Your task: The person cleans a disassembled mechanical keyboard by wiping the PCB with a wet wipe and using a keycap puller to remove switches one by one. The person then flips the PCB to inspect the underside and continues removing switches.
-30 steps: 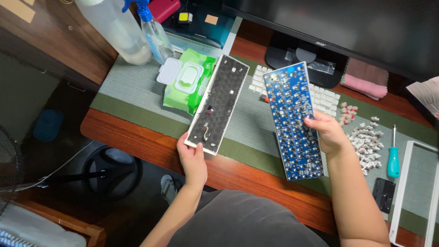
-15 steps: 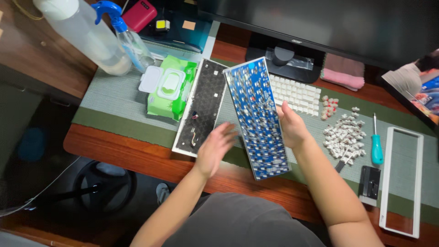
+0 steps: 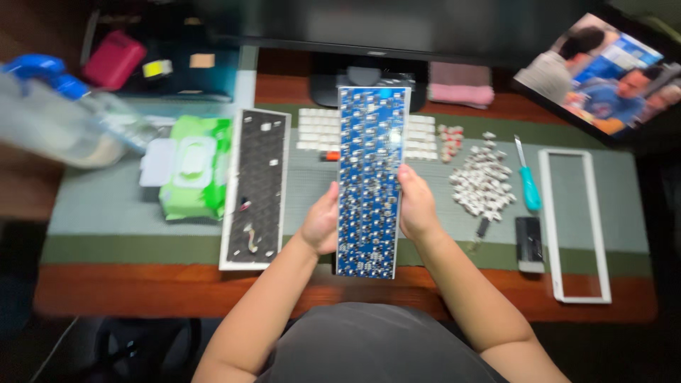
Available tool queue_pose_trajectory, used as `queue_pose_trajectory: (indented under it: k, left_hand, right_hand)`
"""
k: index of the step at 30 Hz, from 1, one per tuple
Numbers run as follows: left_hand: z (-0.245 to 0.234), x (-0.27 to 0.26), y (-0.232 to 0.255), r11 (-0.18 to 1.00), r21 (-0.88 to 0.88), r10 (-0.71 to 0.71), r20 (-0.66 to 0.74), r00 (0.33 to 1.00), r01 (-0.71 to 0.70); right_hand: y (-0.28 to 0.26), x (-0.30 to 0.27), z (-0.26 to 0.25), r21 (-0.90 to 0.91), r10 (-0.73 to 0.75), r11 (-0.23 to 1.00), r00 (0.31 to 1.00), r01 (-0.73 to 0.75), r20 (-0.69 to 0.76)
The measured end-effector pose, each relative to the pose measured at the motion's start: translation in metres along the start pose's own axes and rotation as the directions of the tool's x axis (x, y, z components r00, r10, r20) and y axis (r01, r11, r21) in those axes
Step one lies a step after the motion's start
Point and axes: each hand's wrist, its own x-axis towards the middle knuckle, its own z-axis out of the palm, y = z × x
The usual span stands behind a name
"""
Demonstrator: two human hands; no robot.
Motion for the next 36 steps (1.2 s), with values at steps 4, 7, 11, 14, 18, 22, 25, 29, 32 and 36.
queue_pose_trajectory:
  k: [4, 7, 11, 14, 18, 22, 25, 29, 32, 36]
  left_hand:
    - [0.013, 0.010, -0.004, 0.996, -0.060, -0.068, 0.064, 0.996, 0.072]
    - [0.023, 0.022, -0.009, 0.996, 0.004, -0.093, 0.100, 0.991, 0.093]
    - [0.032, 0.039, -0.017, 0.988, 0.012, -0.157, 0.100, 0.983, 0.156]
    - [0.031, 0.054, -0.031, 0.973, -0.064, -0.215, 0.115, 0.970, 0.223]
    - [0.025, 0.077, -0.056, 0.943, -0.091, -0.310, 0.105, 0.945, 0.320]
    - [0.026, 0.090, -0.075, 0.939, -0.064, -0.329, 0.128, 0.936, 0.339]
    - [0.028, 0.088, -0.077, 0.941, -0.079, -0.317, 0.125, 0.940, 0.328]
    - [0.035, 0.067, -0.060, 0.973, -0.025, -0.230, 0.063, 0.971, 0.231]
    - [0.040, 0.034, -0.034, 0.996, 0.021, -0.085, 0.030, 0.996, 0.085]
    - [0.046, -0.023, 0.003, 0.967, 0.139, 0.219, -0.035, 0.975, -0.212]
  right_hand:
    - [-0.011, -0.009, -0.023, -0.490, -0.056, 0.872, 0.997, 0.020, -0.058]
    - [-0.026, -0.019, -0.043, -0.712, -0.050, 0.694, 0.979, -0.107, -0.195]
    - [-0.061, -0.051, -0.089, -0.999, -0.473, -0.003, 0.880, 0.037, 0.034]
    - [-0.077, -0.074, -0.125, -0.951, -0.521, -0.167, 0.842, -0.262, -0.140]
    - [-0.073, -0.110, -0.156, -0.885, -0.577, -0.230, 0.789, -0.404, -0.211]
    - [-0.075, -0.128, -0.166, -0.827, -0.555, -0.188, 0.752, -0.530, -0.356]
    - [-0.084, -0.132, -0.161, -0.854, -0.529, -0.093, 0.752, -0.512, -0.393]
    - [-0.091, -0.128, -0.128, -0.957, -0.553, -0.122, 0.819, -0.262, -0.153]
    - [-0.077, -0.113, -0.092, -0.994, -0.394, -0.061, 0.913, 0.089, 0.106]
    - [-0.036, -0.089, -0.041, -0.929, -0.144, -0.160, 0.923, 0.333, 0.356]
